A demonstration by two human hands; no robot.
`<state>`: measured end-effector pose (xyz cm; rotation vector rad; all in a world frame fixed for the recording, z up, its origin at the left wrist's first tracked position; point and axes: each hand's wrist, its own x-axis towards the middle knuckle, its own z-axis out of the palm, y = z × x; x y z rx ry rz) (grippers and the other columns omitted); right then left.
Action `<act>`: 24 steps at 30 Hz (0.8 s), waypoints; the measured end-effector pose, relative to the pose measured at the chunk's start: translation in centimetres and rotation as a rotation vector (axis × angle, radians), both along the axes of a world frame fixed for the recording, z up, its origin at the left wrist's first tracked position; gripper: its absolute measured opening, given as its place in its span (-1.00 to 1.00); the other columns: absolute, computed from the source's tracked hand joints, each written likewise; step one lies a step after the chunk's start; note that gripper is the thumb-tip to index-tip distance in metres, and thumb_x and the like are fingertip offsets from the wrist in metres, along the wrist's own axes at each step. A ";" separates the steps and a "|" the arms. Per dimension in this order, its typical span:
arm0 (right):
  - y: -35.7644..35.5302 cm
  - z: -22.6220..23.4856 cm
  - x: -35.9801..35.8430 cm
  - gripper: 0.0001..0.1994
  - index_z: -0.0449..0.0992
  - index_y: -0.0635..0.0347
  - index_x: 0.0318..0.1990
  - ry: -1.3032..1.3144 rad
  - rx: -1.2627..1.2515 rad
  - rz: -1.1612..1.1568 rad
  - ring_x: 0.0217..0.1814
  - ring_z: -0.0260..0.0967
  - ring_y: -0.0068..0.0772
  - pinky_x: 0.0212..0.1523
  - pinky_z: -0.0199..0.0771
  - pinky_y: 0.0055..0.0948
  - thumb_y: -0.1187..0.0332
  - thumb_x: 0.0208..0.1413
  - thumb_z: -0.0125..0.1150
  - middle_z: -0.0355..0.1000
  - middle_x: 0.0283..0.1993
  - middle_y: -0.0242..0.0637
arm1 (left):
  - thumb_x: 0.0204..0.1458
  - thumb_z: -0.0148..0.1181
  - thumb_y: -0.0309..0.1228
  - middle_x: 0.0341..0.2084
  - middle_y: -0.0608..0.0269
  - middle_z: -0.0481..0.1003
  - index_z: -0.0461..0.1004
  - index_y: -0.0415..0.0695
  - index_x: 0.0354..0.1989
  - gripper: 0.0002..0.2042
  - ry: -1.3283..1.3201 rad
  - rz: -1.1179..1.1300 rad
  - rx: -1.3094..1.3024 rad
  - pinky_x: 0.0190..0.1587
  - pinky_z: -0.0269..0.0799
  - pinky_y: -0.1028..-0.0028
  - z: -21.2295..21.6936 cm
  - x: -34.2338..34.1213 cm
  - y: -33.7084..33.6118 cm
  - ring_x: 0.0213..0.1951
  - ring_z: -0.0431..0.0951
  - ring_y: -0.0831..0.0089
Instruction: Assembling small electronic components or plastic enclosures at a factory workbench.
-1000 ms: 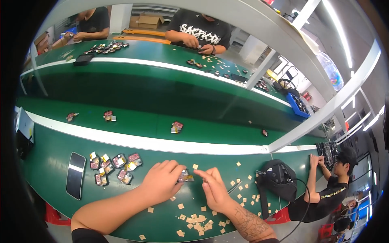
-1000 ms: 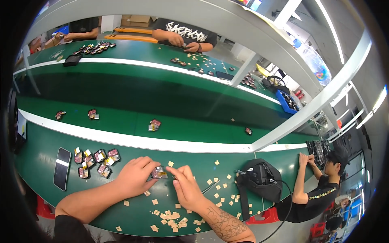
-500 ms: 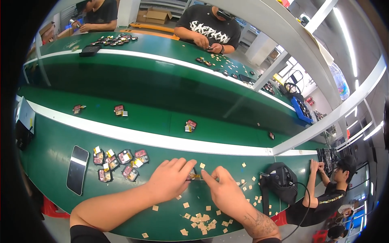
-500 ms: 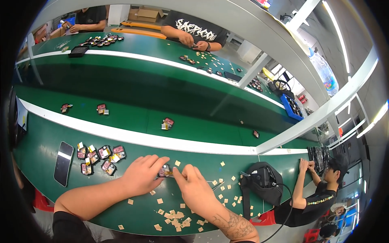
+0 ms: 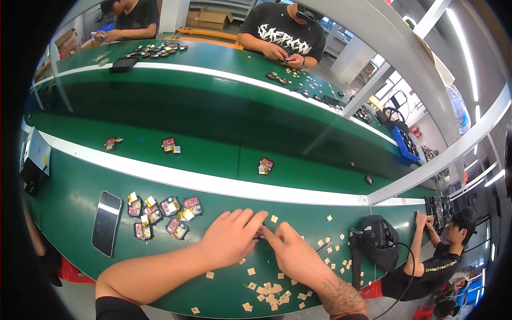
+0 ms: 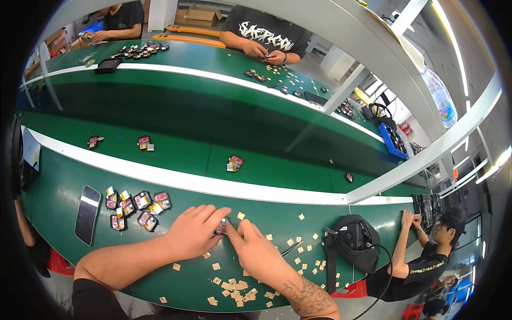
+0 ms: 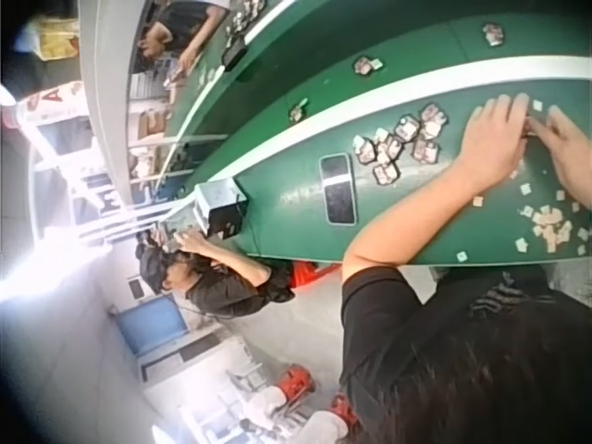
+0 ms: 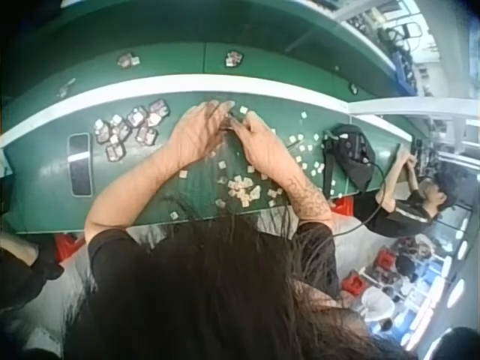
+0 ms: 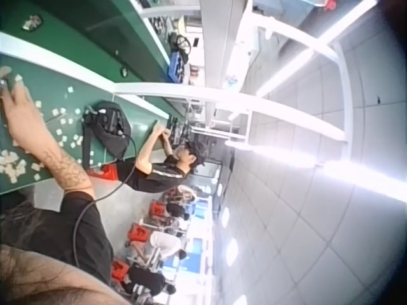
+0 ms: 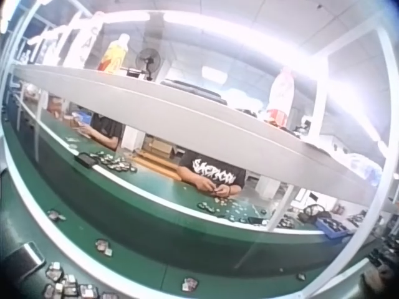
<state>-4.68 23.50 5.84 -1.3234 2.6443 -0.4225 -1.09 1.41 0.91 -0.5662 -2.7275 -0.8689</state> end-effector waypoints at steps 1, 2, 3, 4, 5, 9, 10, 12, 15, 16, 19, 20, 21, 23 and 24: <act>0.0 -0.1 -0.1 -0.44 0.47 0.35 0.32 -0.002 0.002 -0.001 -0.01 0.48 -0.22 -0.20 0.66 -0.28 0.59 0.09 0.22 0.24 -0.08 -0.19 | 0.03 0.48 -0.35 -0.10 0.15 0.49 0.39 -0.13 0.33 -0.35 -0.012 0.001 0.000 -0.01 0.51 0.16 0.0 0.0 0.0 -0.05 0.58 0.13; -0.1 -0.2 -0.3 -0.43 0.47 0.33 0.32 0.063 0.023 -0.006 -0.02 0.48 -0.24 -0.21 0.67 -0.30 0.59 0.07 0.24 0.26 -0.09 -0.21 | 0.03 0.48 -0.35 -0.10 0.15 0.49 0.39 -0.13 0.33 -0.35 -0.015 0.000 0.002 -0.01 0.51 0.16 -0.1 -0.1 0.0 -0.05 0.58 0.13; 0.0 -0.3 -0.4 -0.41 0.48 0.32 0.31 0.128 0.045 -0.010 -0.03 0.49 -0.26 -0.21 0.67 -0.32 0.58 0.04 0.25 0.28 -0.09 -0.24 | 0.03 0.47 -0.35 -0.10 0.15 0.49 0.39 -0.12 0.34 -0.35 -0.004 -0.009 0.003 -0.01 0.50 0.16 -0.2 -0.1 0.0 -0.05 0.58 0.13; 0.0 -0.5 -0.5 -0.41 0.48 0.32 0.31 0.123 0.044 -0.011 -0.03 0.49 -0.26 -0.21 0.67 -0.32 0.58 0.04 0.25 0.28 -0.09 -0.24 | 0.04 0.46 -0.36 -0.10 0.16 0.49 0.38 -0.12 0.35 -0.35 0.005 -0.017 0.003 -0.02 0.50 0.16 -0.3 -0.2 0.0 -0.06 0.58 0.13; 0.0 -0.7 -0.5 -0.43 0.48 0.31 0.29 0.155 0.033 -0.023 -0.05 0.50 -0.27 -0.22 0.67 -0.32 0.57 0.03 0.26 0.30 -0.10 -0.26 | 0.04 0.46 -0.36 -0.10 0.16 0.49 0.38 -0.12 0.35 -0.35 0.000 -0.018 0.002 -0.02 0.50 0.16 -0.3 -0.2 0.0 -0.06 0.58 0.13; -0.1 -1.2 -0.5 -0.59 0.51 0.17 0.15 0.166 -0.061 -0.104 -0.13 0.51 -0.12 -0.25 0.63 -0.21 0.58 0.11 0.22 0.35 -0.19 -0.23 | 0.08 0.42 -0.39 -0.13 0.19 0.48 0.36 -0.11 0.39 -0.35 0.028 -0.077 -0.095 -0.04 0.48 0.19 0.3 -0.1 0.2 -0.08 0.59 0.18; -0.1 -1.1 -0.4 -0.59 0.51 0.17 0.15 0.165 -0.060 -0.111 -0.13 0.51 -0.12 -0.25 0.63 -0.21 0.58 0.11 0.22 0.35 -0.19 -0.23 | 0.09 0.40 -0.40 -0.15 0.22 0.48 0.36 -0.10 0.40 -0.35 0.052 -0.091 -0.146 -0.05 0.47 0.21 0.5 0.0 0.2 -0.09 0.59 0.20; 0.0 -1.0 -0.3 -0.56 0.47 0.27 0.15 0.173 0.040 -0.096 -0.06 0.55 -0.21 -0.23 0.67 -0.29 0.54 0.06 0.25 0.37 -0.10 -0.25 | 0.10 0.39 -0.41 -0.17 0.24 0.48 0.35 -0.09 0.42 -0.35 0.060 -0.082 -0.142 -0.06 0.47 0.22 0.5 0.2 0.5 -0.11 0.59 0.22; -0.1 -1.9 -0.4 -0.61 0.44 0.25 0.15 0.102 -0.040 -0.150 -0.04 0.57 -0.10 -0.20 0.68 -0.18 0.54 0.13 0.21 0.41 -0.09 -0.20 | -0.03 0.39 -0.48 -0.14 0.22 0.46 0.29 -0.13 0.48 -0.21 0.039 -0.095 -0.149 -0.06 0.45 0.25 -0.2 0.0 0.4 -0.10 0.58 0.22; -0.1 -1.9 -0.5 -0.61 0.44 0.25 0.15 0.103 -0.045 -0.154 -0.04 0.57 -0.10 -0.20 0.68 -0.18 0.54 0.13 0.21 0.41 -0.09 -0.20 | -0.16 0.40 -0.55 -0.09 0.18 0.44 0.23 -0.17 0.52 -0.08 0.009 -0.111 -0.159 -0.04 0.44 0.27 -0.3 0.2 0.4 -0.08 0.57 0.20; -0.1 -1.7 -1.0 -0.64 0.42 0.24 0.16 -0.083 -0.120 -0.205 -0.04 0.58 0.00 -0.17 0.67 -0.08 0.54 0.20 0.16 0.45 -0.09 -0.15 | -0.17 0.39 -0.57 -0.11 0.19 0.45 0.21 -0.13 0.54 -0.07 -0.030 -0.099 -0.114 -0.08 0.46 0.26 -0.3 0.2 0.4 -0.17 0.61 0.19; 0.0 -1.7 -1.1 -0.65 0.42 0.23 0.16 -0.097 -0.164 -0.203 -0.05 0.58 0.03 -0.17 0.67 -0.06 0.54 0.22 0.14 0.46 -0.09 -0.14 | -0.17 0.39 -0.57 -0.11 0.19 0.45 0.21 -0.13 0.54 -0.07 -0.024 -0.105 -0.118 -0.08 0.46 0.26 -0.1 0.2 0.5 -0.17 0.61 0.19; 0.2 -1.7 -1.1 -0.66 0.42 0.22 0.17 -0.110 -0.208 -0.201 -0.06 0.58 0.05 -0.17 0.67 -0.05 0.54 0.25 0.12 0.47 -0.09 -0.12 | -0.02 0.36 -0.49 -0.14 0.22 0.48 0.26 -0.08 0.50 -0.20 -0.029 -0.085 -0.118 -0.12 0.49 0.25 0.3 0.3 0.6 -0.23 0.62 0.20; 0.1 -1.5 -0.9 -0.66 0.42 0.23 0.17 -0.074 -0.182 -0.205 -0.05 0.58 0.05 -0.16 0.67 -0.05 0.54 0.24 0.12 0.47 -0.08 -0.12 | 0.13 0.34 -0.42 -0.17 0.24 0.52 0.31 -0.03 0.47 -0.33 -0.032 -0.061 -0.129 -0.16 0.52 0.23 0.6 0.4 0.7 -0.30 0.64 0.21; 0.1 -1.3 -0.8 -0.65 0.42 0.24 0.17 -0.040 -0.147 -0.210 -0.04 0.58 0.06 -0.16 0.68 -0.05 0.54 0.23 0.13 0.47 -0.08 -0.11 | 0.12 0.35 -0.43 -0.17 0.24 0.52 0.31 -0.03 0.47 -0.32 -0.022 -0.055 -0.155 -0.17 0.52 0.24 0.7 0.5 0.7 -0.31 0.64 0.20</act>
